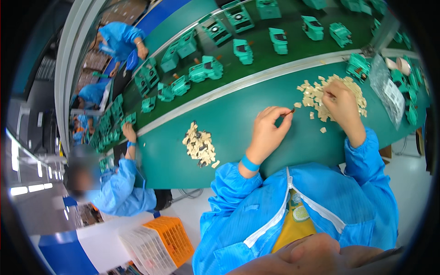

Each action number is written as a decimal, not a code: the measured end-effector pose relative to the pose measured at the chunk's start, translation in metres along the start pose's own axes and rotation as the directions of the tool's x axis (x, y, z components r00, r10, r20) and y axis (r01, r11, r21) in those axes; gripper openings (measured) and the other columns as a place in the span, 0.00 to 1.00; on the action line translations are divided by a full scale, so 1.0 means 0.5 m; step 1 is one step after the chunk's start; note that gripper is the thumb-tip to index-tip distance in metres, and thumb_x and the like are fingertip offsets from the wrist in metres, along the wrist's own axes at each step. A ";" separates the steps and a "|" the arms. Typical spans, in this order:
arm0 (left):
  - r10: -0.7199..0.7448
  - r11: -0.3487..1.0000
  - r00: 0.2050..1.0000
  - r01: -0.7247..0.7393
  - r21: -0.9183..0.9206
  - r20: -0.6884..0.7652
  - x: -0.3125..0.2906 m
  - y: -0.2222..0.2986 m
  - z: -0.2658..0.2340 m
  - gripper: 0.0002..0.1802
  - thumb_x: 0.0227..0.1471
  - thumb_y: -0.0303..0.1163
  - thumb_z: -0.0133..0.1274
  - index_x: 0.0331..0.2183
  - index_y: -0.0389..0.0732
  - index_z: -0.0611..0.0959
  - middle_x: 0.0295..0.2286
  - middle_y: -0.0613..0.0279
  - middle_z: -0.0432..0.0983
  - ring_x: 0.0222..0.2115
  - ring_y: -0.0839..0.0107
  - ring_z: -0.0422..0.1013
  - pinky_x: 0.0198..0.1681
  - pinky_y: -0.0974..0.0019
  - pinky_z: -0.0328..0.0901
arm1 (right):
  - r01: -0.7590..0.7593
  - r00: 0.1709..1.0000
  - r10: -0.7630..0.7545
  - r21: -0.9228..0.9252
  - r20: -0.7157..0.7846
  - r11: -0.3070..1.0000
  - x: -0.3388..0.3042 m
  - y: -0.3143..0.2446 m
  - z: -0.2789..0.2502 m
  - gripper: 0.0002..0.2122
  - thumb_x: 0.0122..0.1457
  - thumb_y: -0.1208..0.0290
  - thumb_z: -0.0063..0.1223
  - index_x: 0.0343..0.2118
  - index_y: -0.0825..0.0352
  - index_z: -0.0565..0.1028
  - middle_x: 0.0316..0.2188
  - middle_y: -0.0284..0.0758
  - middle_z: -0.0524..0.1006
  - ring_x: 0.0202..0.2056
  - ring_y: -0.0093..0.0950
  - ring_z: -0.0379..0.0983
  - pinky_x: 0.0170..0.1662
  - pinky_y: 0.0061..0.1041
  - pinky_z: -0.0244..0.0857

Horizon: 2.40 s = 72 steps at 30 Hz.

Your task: The recorder is assembling small electronic components, specifically attaching gold-colored plates or connectors to green plastic housings on a production line.

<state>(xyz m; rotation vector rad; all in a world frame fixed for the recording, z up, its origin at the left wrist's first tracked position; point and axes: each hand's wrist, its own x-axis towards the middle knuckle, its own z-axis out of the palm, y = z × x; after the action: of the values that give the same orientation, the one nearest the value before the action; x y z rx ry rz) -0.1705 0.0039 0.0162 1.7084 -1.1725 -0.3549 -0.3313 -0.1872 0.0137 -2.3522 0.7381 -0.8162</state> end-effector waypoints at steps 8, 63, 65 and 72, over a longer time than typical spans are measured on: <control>0.506 0.722 0.861 -0.397 0.566 -0.041 -0.050 0.001 -0.006 0.07 0.46 0.27 0.61 0.32 0.42 0.82 0.30 0.66 0.78 0.34 0.70 0.73 0.42 0.55 0.63 | 0.047 0.995 -0.060 0.151 0.081 0.987 -0.046 0.011 0.027 0.05 0.59 0.75 0.56 0.36 0.68 0.73 0.25 0.34 0.73 0.26 0.28 0.71 0.31 0.27 0.66; 0.556 0.728 0.226 -0.597 0.337 -0.800 -0.058 0.285 -0.313 0.32 0.64 0.53 0.46 0.58 0.40 0.73 0.62 0.51 0.62 0.64 0.51 0.56 0.64 0.22 0.46 | -0.157 0.964 0.221 -0.352 0.149 0.923 0.354 0.345 -0.030 0.60 0.40 0.56 0.75 0.71 0.72 0.44 0.61 0.61 0.65 0.61 0.54 0.65 0.62 0.40 0.62; 0.625 0.684 0.130 -0.567 0.459 -0.770 -0.083 0.286 -0.335 0.31 0.64 0.51 0.45 0.57 0.37 0.73 0.61 0.51 0.63 0.64 0.50 0.56 0.64 0.20 0.44 | -0.242 0.940 0.306 -0.336 0.150 0.910 0.354 0.297 -0.027 0.57 0.41 0.59 0.74 0.70 0.74 0.46 0.60 0.62 0.66 0.59 0.53 0.68 0.60 0.39 0.65; 0.543 0.682 0.066 -0.616 0.394 -0.837 -0.152 0.223 -0.373 0.29 0.63 0.48 0.45 0.56 0.37 0.74 0.59 0.51 0.65 0.62 0.52 0.57 0.64 0.20 0.42 | -0.107 0.991 0.119 -0.156 0.066 0.982 0.256 0.058 -0.057 0.54 0.43 0.65 0.72 0.70 0.73 0.48 0.56 0.56 0.70 0.51 0.44 0.74 0.55 0.34 0.68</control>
<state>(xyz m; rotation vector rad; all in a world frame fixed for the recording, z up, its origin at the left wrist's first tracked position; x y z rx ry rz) -0.1393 0.1669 0.1758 0.8592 -0.7814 1.0351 -0.2742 -0.2981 0.0632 -2.4344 0.9221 -0.6392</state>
